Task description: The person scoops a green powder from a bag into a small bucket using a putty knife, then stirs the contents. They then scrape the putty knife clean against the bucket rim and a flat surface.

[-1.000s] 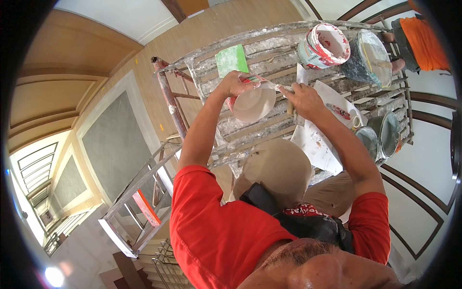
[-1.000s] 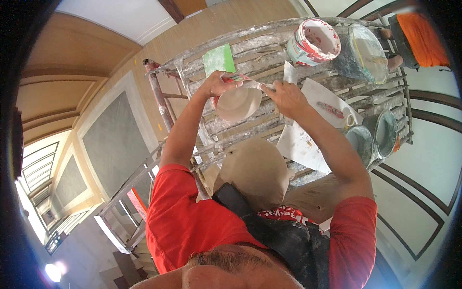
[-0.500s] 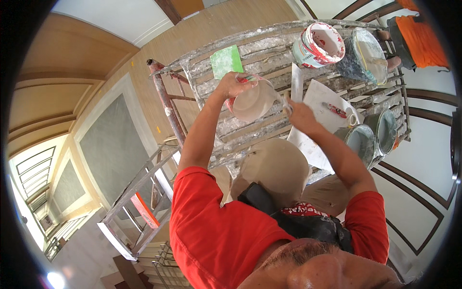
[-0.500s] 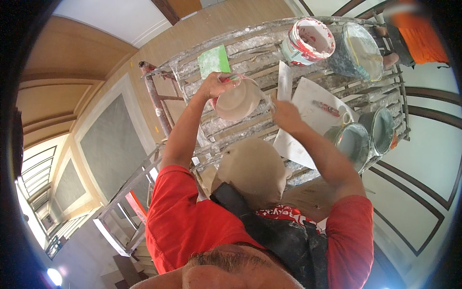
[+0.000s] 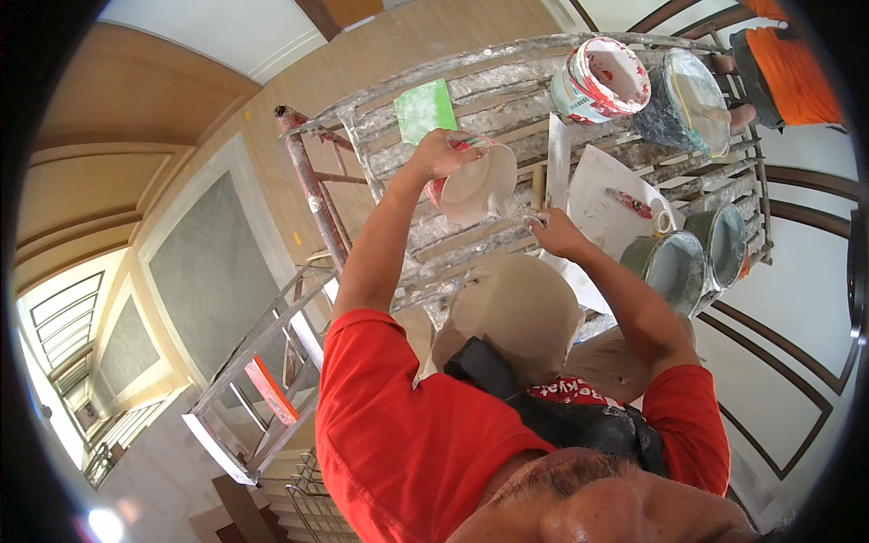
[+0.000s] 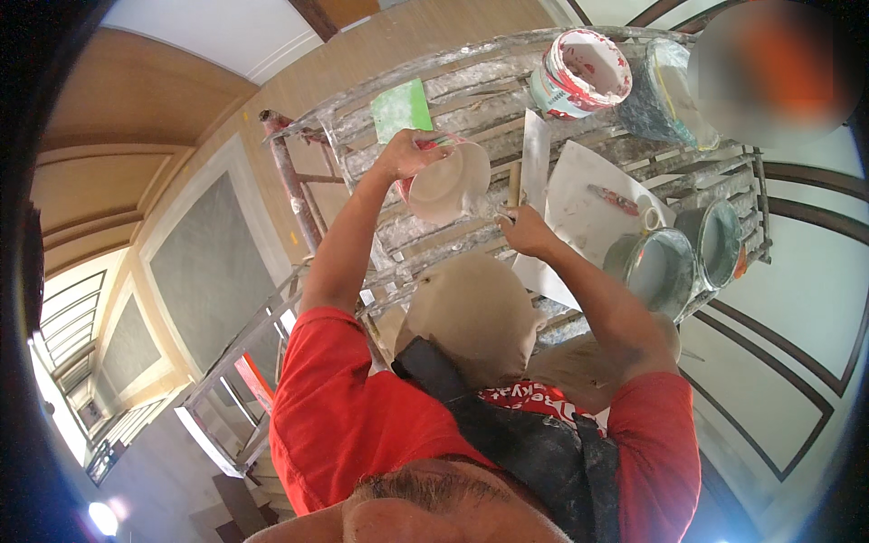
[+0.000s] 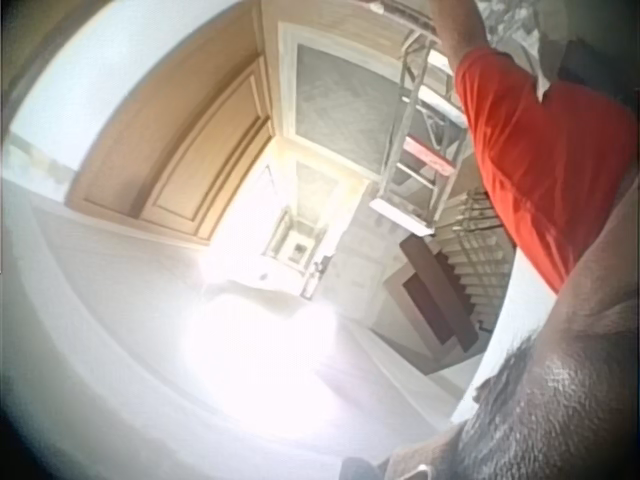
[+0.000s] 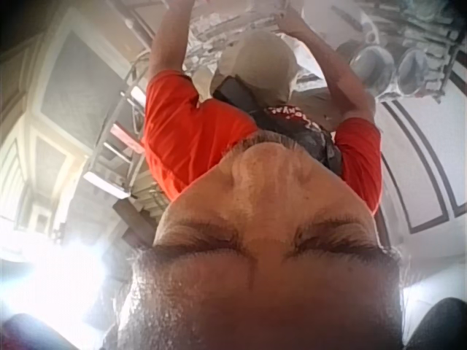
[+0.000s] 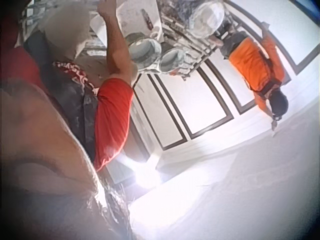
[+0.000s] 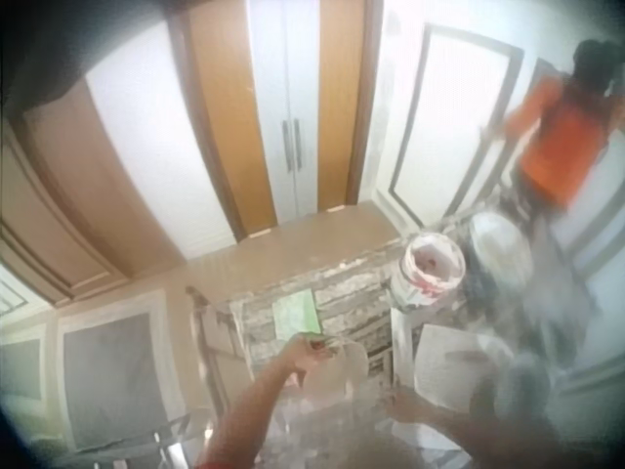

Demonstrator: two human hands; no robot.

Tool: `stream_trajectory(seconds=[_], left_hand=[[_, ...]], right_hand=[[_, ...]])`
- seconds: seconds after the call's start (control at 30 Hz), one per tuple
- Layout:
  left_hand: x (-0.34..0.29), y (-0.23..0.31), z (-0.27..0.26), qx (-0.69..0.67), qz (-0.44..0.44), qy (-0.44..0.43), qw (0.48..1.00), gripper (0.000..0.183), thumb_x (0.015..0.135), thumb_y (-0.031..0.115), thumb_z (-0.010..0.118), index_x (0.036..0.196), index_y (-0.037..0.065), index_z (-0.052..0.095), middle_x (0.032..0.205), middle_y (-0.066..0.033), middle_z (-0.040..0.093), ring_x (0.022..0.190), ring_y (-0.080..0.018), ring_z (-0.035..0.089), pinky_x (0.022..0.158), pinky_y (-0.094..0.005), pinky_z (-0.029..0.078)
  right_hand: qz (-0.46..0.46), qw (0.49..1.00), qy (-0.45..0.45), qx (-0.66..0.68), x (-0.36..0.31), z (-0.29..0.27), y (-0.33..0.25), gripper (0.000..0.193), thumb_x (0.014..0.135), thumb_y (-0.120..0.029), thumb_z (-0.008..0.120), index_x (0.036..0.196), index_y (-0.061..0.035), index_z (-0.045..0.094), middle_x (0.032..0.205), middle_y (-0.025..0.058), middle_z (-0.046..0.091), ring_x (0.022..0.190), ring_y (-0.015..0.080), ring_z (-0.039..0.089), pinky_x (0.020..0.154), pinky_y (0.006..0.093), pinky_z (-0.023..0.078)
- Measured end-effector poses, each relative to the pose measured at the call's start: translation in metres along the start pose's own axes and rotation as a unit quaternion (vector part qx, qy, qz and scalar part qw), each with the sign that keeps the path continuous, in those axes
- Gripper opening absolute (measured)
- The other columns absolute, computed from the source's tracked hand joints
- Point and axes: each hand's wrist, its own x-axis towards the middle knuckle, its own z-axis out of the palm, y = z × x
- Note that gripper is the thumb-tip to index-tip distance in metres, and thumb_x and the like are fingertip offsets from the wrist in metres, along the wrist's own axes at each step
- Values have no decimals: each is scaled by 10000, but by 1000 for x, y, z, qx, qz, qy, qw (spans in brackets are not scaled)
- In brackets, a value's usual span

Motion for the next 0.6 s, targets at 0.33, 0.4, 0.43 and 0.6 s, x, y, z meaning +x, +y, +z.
stream_trajectory(seconds=[0.33,0.4,0.43,0.6], left_hand=[[8,3,3,5,0,-3,1000,666,750,541,754,1221,73,717,999,-198,747,937,-311,723,869,-370,555],[4,-3,7,35,23,17,999,590,799,495,742,1227,89,720,1026,-191,747,929,-286,720,866,-369,552],[0,2,4,35,15,7,999,597,798,500,739,1227,86,719,1027,-194,745,934,-295,719,870,-370,551],[-2,19,0,27,-3,-27,999,594,792,502,739,1209,80,725,1014,-207,742,947,-307,715,872,-378,550]], right_hand=[[-14,994,63,-86,-6,19,28,497,944,-263,612,1416,-123,545,983,261,646,937,415,658,825,503,516],[-54,996,8,-65,-1,7,1,513,931,-207,608,1434,-146,531,912,228,609,896,382,644,817,478,515],[-74,996,-18,-52,-1,-3,-19,526,924,-179,606,1443,-158,523,877,211,590,875,365,637,813,466,515],[-219,907,87,-349,34,-67,-57,606,850,-91,637,1442,-156,525,988,199,609,910,400,667,836,499,525]])
